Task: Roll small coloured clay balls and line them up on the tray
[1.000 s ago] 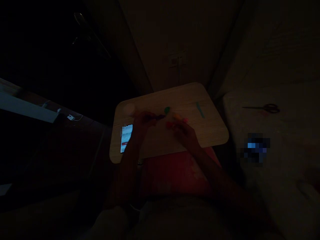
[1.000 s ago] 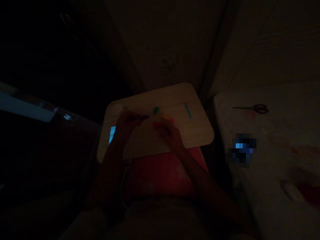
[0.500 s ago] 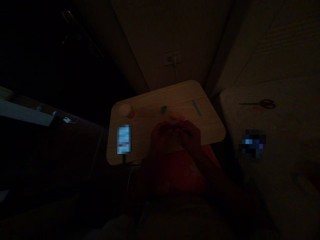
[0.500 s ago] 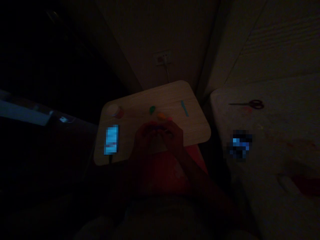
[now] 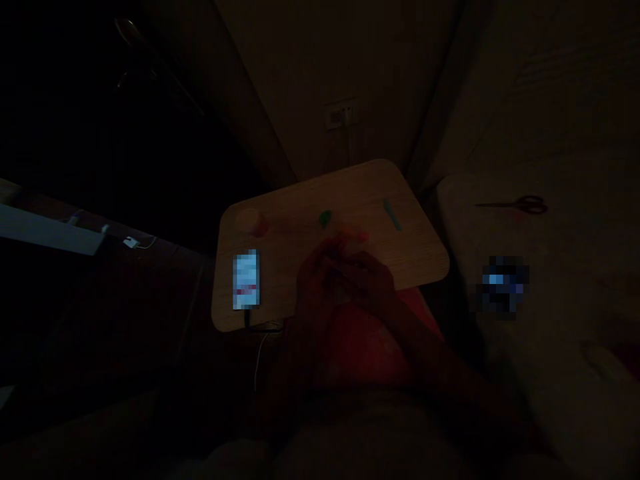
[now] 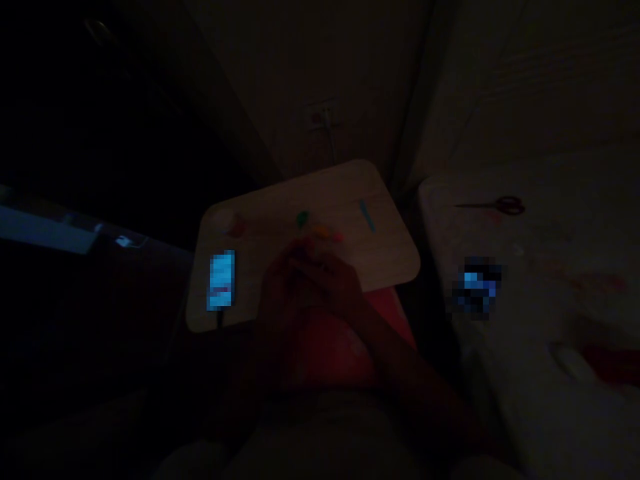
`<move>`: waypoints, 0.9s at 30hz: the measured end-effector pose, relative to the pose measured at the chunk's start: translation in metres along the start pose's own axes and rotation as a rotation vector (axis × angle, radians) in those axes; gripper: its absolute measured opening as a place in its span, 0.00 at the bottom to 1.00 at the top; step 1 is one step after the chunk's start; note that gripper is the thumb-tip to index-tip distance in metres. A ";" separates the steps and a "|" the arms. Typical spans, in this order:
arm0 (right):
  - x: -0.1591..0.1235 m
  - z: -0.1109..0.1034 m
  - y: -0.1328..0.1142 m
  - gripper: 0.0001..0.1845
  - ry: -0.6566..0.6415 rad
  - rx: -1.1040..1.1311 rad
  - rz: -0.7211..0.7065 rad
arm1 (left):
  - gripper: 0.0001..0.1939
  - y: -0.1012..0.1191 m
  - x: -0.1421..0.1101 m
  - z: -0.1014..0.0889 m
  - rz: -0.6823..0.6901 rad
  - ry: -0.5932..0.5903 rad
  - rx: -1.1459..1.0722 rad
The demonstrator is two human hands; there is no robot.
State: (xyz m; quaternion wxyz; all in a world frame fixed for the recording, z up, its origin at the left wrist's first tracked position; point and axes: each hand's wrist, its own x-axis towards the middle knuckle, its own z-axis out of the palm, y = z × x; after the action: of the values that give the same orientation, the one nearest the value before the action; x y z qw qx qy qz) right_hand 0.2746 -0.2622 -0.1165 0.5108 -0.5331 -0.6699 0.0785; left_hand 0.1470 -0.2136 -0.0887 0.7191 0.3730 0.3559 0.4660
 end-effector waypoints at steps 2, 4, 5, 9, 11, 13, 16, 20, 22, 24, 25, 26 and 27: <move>0.001 0.000 -0.002 0.16 -0.003 0.033 0.044 | 0.19 0.003 -0.001 0.001 0.017 0.006 0.025; 0.002 0.000 -0.004 0.14 0.010 0.094 0.095 | 0.19 0.003 -0.002 0.001 0.041 0.011 0.029; 0.003 0.000 -0.006 0.12 0.019 0.130 0.122 | 0.19 0.003 -0.002 0.002 0.054 0.012 0.026; 0.008 0.001 -0.009 0.07 0.048 0.263 0.249 | 0.18 -0.003 -0.006 0.004 0.101 -0.011 0.034; 0.009 0.002 -0.008 0.07 0.046 0.322 0.355 | 0.20 -0.006 -0.007 0.005 0.126 -0.028 0.040; 0.010 0.002 -0.006 0.08 0.028 0.372 0.472 | 0.23 -0.009 -0.007 0.004 0.157 -0.033 0.043; 0.011 0.002 -0.004 0.12 -0.006 0.409 0.546 | 0.25 -0.012 -0.004 0.002 0.195 -0.028 0.065; 0.010 0.001 0.000 0.15 -0.056 0.444 0.523 | 0.22 -0.015 -0.003 0.001 0.216 -0.058 0.130; 0.010 0.001 0.002 0.17 -0.078 0.478 0.518 | 0.20 -0.015 -0.004 0.001 0.233 -0.087 0.152; 0.009 0.001 0.005 0.18 -0.106 0.504 0.509 | 0.19 -0.015 -0.006 0.001 0.243 -0.109 0.170; 0.009 0.001 0.006 0.17 -0.114 0.510 0.505 | 0.19 -0.015 -0.007 0.001 0.248 -0.114 0.186; 0.009 0.001 0.007 0.16 -0.113 0.514 0.502 | 0.20 -0.014 -0.008 0.001 0.257 -0.117 0.208; 0.009 0.001 0.008 0.15 -0.108 0.520 0.495 | 0.21 -0.014 -0.008 0.000 0.270 -0.119 0.231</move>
State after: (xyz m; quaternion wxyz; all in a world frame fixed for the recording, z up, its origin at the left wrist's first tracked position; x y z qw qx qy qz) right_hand 0.2798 -0.2516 -0.1169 0.5587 -0.5266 -0.5042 0.3954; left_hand 0.1506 -0.2250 -0.0995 0.6223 0.5242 0.3107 0.4914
